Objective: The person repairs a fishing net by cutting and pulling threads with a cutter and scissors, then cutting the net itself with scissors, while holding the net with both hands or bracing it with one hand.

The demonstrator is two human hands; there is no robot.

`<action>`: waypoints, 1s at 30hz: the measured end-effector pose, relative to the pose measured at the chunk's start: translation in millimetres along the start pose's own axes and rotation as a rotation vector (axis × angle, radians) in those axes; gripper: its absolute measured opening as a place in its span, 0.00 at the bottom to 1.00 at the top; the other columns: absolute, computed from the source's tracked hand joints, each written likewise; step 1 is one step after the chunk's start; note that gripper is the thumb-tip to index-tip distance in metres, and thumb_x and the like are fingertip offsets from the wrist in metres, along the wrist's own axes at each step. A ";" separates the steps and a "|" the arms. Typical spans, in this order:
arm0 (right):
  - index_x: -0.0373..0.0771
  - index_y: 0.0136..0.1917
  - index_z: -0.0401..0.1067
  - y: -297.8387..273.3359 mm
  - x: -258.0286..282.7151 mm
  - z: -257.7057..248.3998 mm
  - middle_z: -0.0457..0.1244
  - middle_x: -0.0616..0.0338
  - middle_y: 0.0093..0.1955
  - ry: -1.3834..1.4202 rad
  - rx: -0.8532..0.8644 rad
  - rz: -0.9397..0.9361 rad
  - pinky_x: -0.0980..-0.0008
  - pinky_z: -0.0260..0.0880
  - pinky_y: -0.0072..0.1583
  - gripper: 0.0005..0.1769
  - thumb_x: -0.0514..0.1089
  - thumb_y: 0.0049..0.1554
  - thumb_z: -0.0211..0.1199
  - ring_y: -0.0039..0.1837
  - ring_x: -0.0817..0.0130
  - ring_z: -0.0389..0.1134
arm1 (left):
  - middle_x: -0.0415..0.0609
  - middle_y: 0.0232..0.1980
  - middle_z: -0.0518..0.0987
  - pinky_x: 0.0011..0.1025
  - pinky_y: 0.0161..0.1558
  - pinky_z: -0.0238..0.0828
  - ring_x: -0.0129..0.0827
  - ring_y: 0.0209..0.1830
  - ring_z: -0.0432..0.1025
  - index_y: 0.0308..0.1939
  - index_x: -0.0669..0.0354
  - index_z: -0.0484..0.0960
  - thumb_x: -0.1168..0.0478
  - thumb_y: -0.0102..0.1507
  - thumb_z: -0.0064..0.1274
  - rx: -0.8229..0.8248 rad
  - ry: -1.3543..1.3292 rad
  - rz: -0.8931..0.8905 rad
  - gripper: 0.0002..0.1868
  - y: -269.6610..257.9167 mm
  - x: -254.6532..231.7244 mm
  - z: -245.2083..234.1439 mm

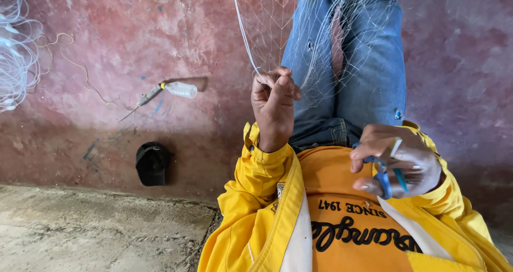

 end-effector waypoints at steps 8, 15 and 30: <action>0.34 0.40 0.63 12.6 13.3 12.9 0.62 0.63 0.27 0.098 0.076 -0.010 0.80 0.63 0.33 0.18 0.46 0.40 0.64 0.27 0.76 0.64 | 0.49 0.33 0.68 0.21 0.23 0.61 0.24 0.18 0.58 0.24 0.54 0.61 0.70 0.57 0.43 0.028 0.069 0.045 0.11 0.6 -5.3 0.3; 0.35 0.55 0.58 25.6 13.2 29.5 0.62 0.68 0.30 0.132 0.139 -0.040 0.81 0.64 0.35 0.27 0.46 0.45 0.63 0.31 0.78 0.65 | 0.51 0.29 0.67 0.21 0.23 0.57 0.28 0.25 0.61 0.24 0.54 0.58 0.71 0.57 0.41 0.084 0.069 0.032 0.10 -2.5 -4.2 12.9; 0.31 0.39 0.66 6.9 -62.0 44.2 0.62 0.55 0.23 0.307 -0.038 0.364 0.81 0.61 0.27 0.13 0.31 0.39 0.63 0.26 0.77 0.61 | 0.55 0.34 0.68 0.23 0.22 0.54 0.24 0.18 0.54 0.26 0.56 0.57 0.71 0.54 0.46 0.144 -0.119 0.023 0.13 1.5 0.7 10.1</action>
Point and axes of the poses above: each hand's wrist, its own y-axis towards the middle knuckle, its own z-axis out of the palm, x = y × z, the point moved 10 cm from there along y, towards the middle knuckle
